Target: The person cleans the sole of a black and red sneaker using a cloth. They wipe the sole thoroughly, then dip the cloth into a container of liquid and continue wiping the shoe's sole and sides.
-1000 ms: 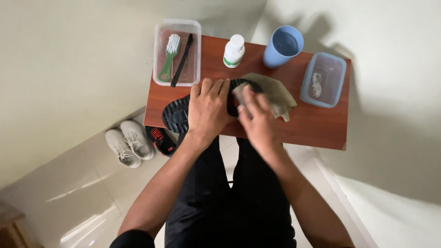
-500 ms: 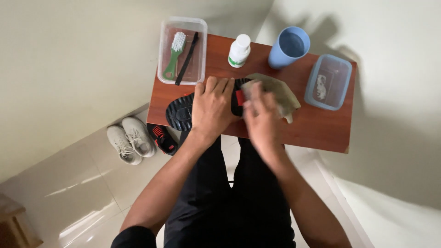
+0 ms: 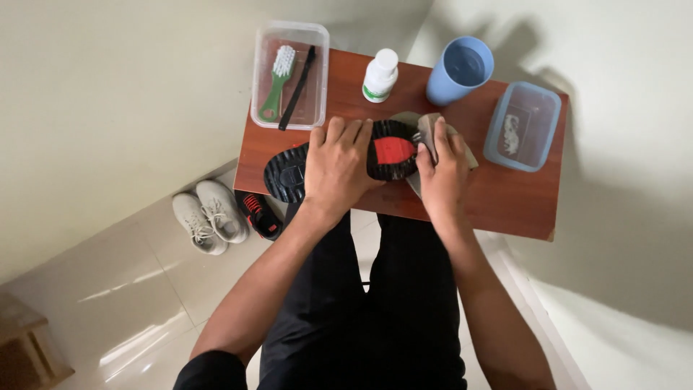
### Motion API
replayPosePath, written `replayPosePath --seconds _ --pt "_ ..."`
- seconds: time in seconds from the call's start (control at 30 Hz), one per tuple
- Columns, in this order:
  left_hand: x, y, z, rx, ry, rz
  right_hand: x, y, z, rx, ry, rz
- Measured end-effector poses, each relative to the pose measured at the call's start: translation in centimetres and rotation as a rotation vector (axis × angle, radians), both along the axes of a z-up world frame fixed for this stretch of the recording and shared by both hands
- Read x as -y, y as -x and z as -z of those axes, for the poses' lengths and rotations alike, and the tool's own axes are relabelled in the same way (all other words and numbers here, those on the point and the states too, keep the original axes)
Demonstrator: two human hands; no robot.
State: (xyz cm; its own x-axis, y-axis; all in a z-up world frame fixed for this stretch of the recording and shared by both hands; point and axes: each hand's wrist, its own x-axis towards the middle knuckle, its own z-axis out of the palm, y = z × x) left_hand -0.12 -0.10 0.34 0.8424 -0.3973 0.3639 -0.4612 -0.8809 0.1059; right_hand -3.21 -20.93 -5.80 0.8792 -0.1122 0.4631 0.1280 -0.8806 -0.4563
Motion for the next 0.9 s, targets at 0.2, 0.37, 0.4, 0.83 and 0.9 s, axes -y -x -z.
replayPosePath --seconds 0.2,0.37,0.4,0.83,0.9 --pt "0.0 0.0 0.0 0.018 -0.041 -0.005 -2.7 1.8 -0.4 -0.066 -0.013 -0.097" --pt "-0.1 0.2 -0.4 0.06 -0.006 -0.009 -3.3 1.7 -2.1 -0.073 -0.007 -0.034" --pt "0.0 0.3 -0.6 0.069 -0.015 -0.006 -4.9 2.7 -2.9 -0.107 -0.062 -0.073" --pt "-0.2 0.2 -0.5 0.038 0.008 0.003 -2.8 0.4 -2.1 -0.029 -0.11 -0.083" --pt "0.2 0.7 -1.3 0.077 -0.004 -0.004 -4.7 1.8 -4.5 -0.099 -0.123 -0.121"
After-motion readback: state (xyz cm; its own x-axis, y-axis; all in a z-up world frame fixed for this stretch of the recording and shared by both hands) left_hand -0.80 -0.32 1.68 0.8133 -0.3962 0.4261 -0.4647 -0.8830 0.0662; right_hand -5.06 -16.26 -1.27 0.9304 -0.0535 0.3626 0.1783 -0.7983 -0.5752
